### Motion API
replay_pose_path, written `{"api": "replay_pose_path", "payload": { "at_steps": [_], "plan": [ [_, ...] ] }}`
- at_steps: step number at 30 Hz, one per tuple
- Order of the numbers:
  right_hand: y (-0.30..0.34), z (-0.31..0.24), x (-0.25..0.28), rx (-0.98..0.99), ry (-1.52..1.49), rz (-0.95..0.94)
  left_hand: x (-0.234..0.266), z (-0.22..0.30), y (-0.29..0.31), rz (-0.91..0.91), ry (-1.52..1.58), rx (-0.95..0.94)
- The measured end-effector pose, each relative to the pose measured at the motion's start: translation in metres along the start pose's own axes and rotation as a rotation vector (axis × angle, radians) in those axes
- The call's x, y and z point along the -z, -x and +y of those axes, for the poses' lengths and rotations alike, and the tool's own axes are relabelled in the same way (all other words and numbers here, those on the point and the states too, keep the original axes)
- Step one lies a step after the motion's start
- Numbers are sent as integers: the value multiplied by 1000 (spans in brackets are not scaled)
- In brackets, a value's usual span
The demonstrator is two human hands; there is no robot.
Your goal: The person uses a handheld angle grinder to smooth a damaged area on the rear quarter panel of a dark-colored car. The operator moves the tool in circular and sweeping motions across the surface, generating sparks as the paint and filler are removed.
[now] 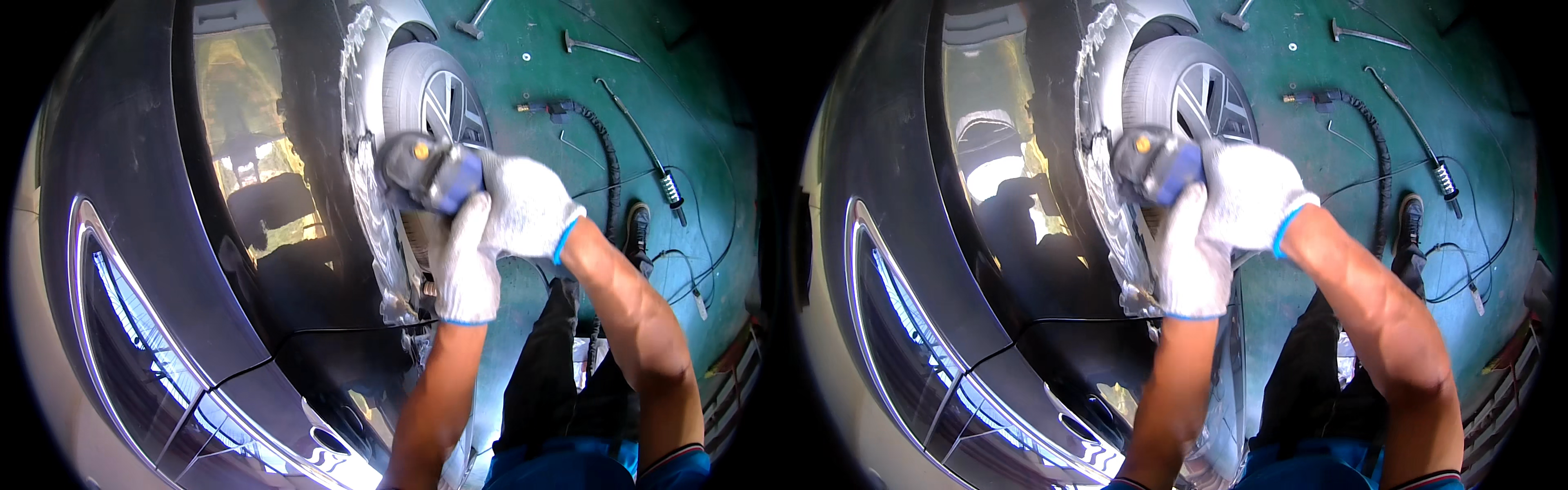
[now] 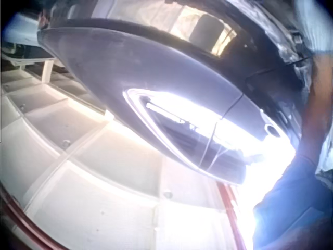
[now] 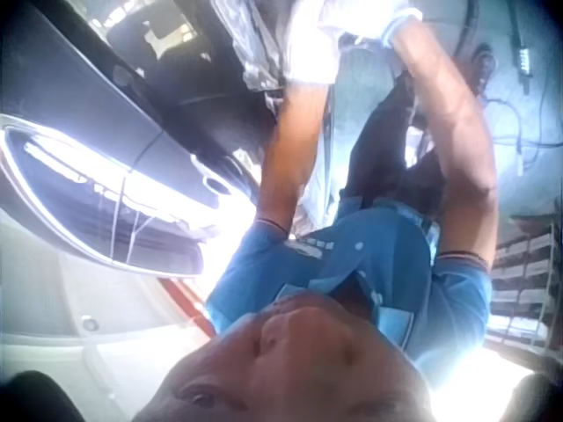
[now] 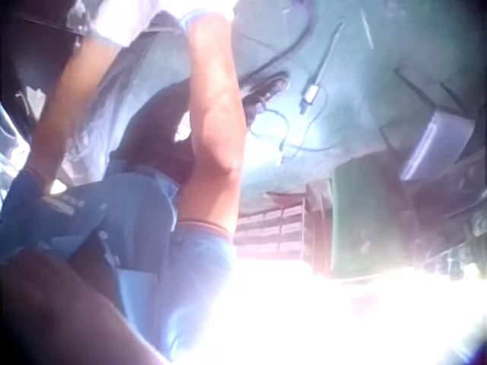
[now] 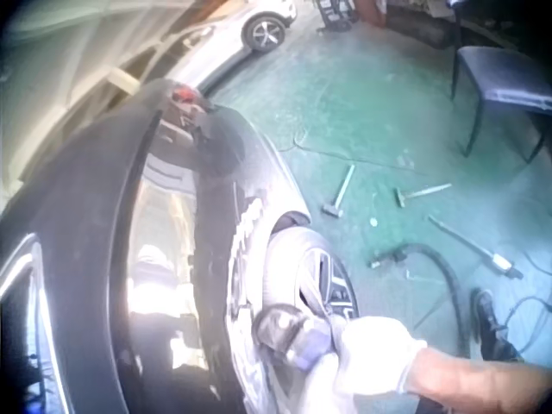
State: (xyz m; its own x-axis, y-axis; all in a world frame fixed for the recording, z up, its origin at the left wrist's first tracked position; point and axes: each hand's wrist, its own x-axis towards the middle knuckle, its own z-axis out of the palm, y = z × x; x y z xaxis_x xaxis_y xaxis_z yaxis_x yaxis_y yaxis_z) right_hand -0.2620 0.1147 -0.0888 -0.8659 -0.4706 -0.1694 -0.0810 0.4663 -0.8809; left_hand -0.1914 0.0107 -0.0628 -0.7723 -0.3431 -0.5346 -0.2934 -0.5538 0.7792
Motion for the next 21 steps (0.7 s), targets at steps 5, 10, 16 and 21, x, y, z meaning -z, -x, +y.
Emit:
{"api": "replay_pose_path", "payload": {
  "at_steps": [5, 10, 16, 21],
  "plan": [
    [1, 2, 6, -30, 58, -16, 0, -8, -2, 4, 31, 35],
    [4, -4, 3, -16, 45, -80, 5, -3, 7, -14, 1, -13],
    [3, 5, -1, -28, -87, -27, -3, -1, 7, 25, -52, 38],
    [-7, 24, -11, -90, -357, -113, -3, 7, -1, -21, -157, 42]
  ]
}}
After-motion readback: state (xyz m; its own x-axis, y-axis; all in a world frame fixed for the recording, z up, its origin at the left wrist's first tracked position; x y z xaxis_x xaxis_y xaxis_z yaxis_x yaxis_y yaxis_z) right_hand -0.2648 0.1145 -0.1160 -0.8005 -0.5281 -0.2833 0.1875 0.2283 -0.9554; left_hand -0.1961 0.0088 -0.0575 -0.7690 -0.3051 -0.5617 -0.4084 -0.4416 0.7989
